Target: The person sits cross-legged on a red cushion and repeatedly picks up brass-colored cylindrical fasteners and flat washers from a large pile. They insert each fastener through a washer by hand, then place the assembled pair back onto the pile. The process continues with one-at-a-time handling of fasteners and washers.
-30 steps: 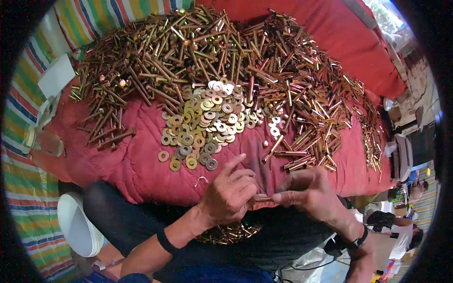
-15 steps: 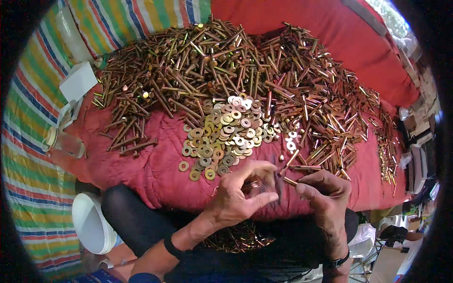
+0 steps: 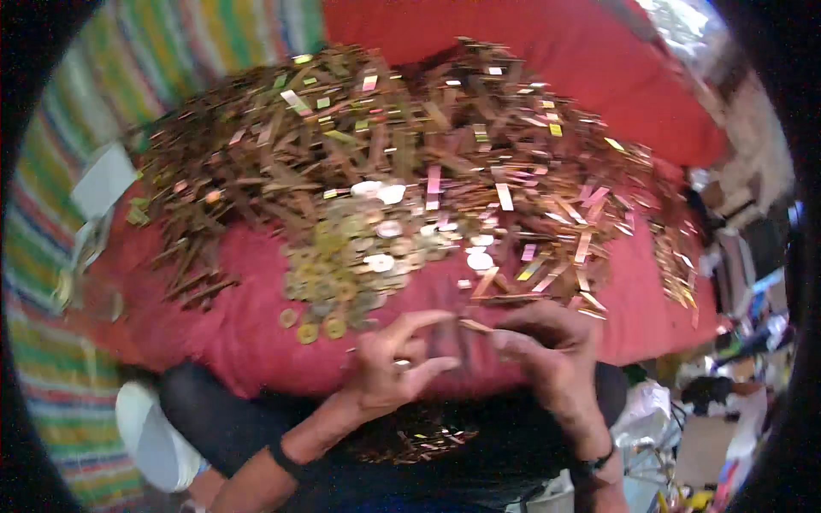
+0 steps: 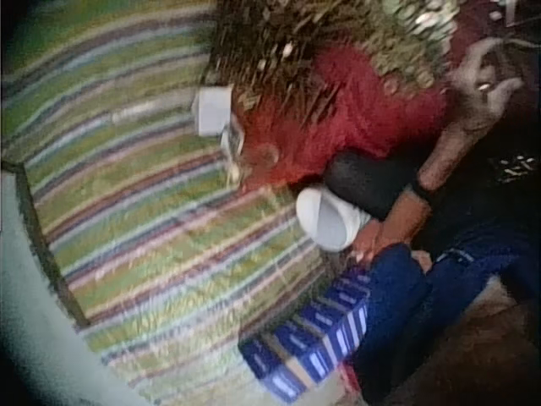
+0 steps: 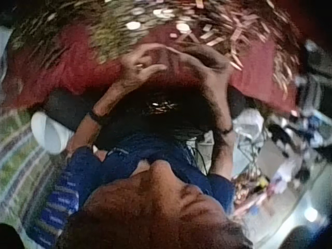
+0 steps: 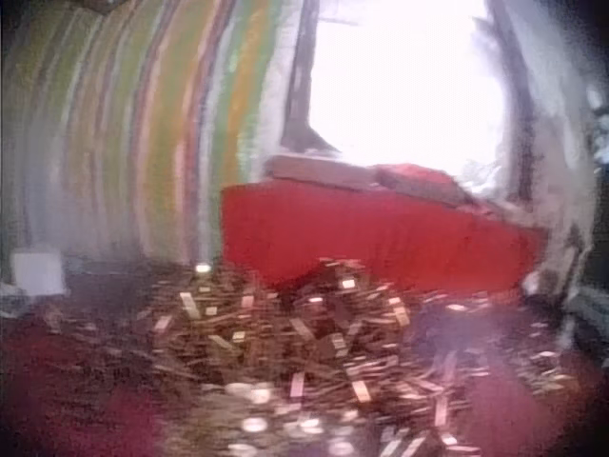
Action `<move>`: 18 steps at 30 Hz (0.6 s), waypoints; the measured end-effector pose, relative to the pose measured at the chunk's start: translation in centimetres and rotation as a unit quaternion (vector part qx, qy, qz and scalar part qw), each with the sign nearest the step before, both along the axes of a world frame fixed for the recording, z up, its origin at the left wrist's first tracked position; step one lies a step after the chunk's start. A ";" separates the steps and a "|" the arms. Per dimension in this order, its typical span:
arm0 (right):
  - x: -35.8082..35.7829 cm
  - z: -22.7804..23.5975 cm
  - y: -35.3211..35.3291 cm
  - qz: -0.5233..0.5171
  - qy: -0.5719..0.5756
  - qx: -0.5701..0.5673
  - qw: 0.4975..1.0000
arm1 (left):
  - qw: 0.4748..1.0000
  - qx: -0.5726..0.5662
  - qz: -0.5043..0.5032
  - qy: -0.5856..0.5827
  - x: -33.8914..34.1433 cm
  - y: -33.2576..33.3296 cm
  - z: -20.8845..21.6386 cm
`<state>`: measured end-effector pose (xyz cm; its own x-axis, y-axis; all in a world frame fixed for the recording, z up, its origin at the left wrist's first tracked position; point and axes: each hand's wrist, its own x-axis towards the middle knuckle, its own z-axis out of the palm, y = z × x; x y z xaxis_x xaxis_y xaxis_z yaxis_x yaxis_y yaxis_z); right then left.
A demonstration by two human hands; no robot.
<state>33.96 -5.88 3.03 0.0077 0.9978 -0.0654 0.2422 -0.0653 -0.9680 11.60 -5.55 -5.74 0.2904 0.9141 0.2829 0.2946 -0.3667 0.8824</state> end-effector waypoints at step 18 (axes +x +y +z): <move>2.2 -6.8 4.2 -0.069 -0.208 0.211 0.953 | 0.977 0.169 0.008 0.128 -0.1 1.0 -0.3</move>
